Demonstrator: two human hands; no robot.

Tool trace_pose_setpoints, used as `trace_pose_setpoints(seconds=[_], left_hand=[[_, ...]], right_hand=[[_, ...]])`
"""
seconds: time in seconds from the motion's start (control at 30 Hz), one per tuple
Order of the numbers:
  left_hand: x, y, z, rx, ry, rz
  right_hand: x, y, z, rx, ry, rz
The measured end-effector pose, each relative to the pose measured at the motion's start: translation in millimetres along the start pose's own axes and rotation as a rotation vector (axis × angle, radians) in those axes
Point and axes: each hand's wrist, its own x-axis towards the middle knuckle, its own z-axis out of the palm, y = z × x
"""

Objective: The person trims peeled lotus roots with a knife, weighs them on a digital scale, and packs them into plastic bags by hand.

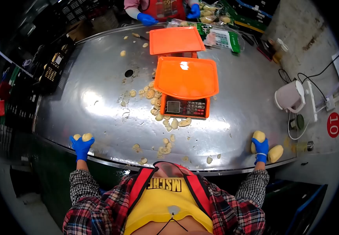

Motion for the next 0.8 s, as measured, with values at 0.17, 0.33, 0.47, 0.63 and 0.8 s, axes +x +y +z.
trace_pose_setpoints(seconds=[0.17, 0.33, 0.47, 0.63, 0.8], left_hand=[[12.0, 4.4, 19.1, 0.087, -0.107, -0.008], [65.7, -29.3, 59.6, 0.240, -0.279, 0.013], [42.4, 44.0, 0.2, 0.433, -0.145, 0.184], [-69.9, 235.2, -77.6, -0.382, 0.023, 1.120], [-161.4, 340.3, -72.8, -0.505, -0.300, 1.863]], right_hand=[[-74.6, -67.2, 55.2, 1.270, -0.563, 0.288], [-163.8, -201.5, 71.0, 1.880, -1.172, 0.473], [-188.1, -253.5, 87.6, 2.050, -1.400, 0.613], [-210.4, -268.9, 130.7, 1.322, -1.185, -0.339], [-258.9, -278.5, 130.8, 1.531, -1.425, 0.289]])
